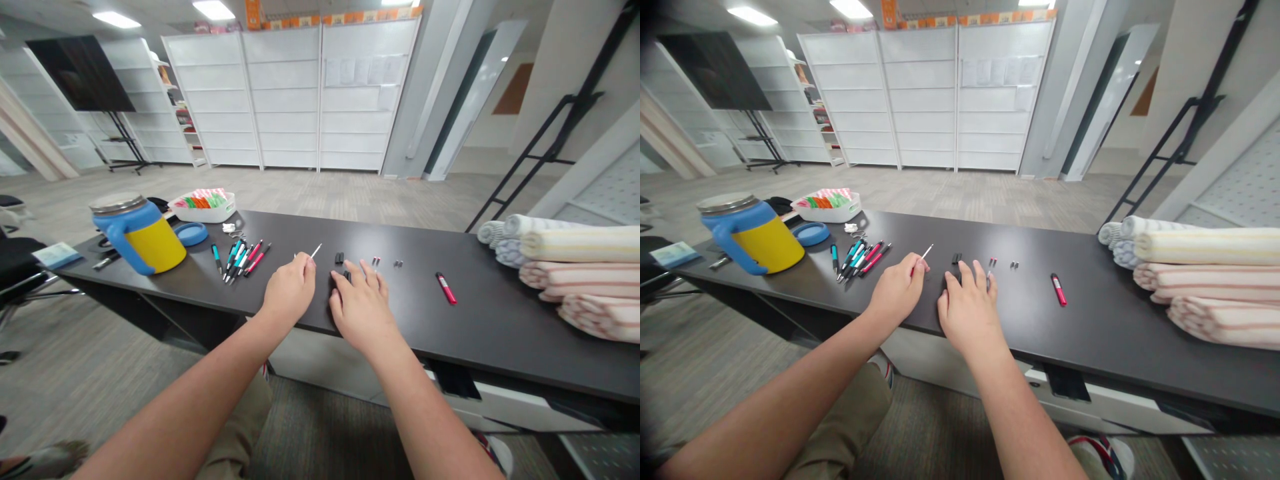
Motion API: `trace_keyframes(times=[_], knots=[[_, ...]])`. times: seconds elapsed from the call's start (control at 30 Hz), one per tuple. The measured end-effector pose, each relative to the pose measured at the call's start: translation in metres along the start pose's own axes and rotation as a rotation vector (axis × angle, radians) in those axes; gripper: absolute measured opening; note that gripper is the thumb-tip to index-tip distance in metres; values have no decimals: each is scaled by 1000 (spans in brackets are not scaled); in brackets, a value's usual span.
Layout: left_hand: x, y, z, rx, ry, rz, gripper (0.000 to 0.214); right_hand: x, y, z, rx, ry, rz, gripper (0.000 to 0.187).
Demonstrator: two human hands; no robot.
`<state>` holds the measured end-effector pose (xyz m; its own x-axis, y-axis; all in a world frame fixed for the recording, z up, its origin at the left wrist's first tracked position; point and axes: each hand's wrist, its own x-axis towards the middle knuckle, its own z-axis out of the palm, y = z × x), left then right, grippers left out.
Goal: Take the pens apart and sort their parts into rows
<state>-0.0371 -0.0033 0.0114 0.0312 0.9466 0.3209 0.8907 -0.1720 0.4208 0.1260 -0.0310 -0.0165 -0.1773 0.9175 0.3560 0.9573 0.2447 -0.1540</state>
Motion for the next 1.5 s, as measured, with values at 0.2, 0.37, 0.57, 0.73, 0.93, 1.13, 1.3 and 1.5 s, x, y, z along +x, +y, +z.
trace_keyframes(times=[0.2, 0.37, 0.57, 0.73, 0.93, 1.13, 1.3, 1.5], knots=[[2, -4, 2, -18, 12, -73, 30, -1, 0, -1, 26, 14, -16, 46], [2, -7, 4, -43, 30, -67, 28, 0, 1, -3, 50, -12, -29, 45], [1, -6, 3, -30, 29, -71, 27, 0, 2, -3, 71, -19, -56, 45], [-2, -6, 2, -10, 23, -63, 28, 0, 1, -1, 57, -23, -80, 49], [-4, -7, -1, -15, 20, -49, 29, 4, 1, 1, 57, -72, -153, 50], [-4, -7, -1, -47, 12, -39, 29, 4, 2, -3, 68, -68, -158, 49], [-3, -9, 0, -49, 20, -19, 30, 2, 2, -6, 91, -81, -183, 48], [0, -11, 2, -53, -20, 22, 31, -2, 1, -12, 105, -33, -212, 40]])
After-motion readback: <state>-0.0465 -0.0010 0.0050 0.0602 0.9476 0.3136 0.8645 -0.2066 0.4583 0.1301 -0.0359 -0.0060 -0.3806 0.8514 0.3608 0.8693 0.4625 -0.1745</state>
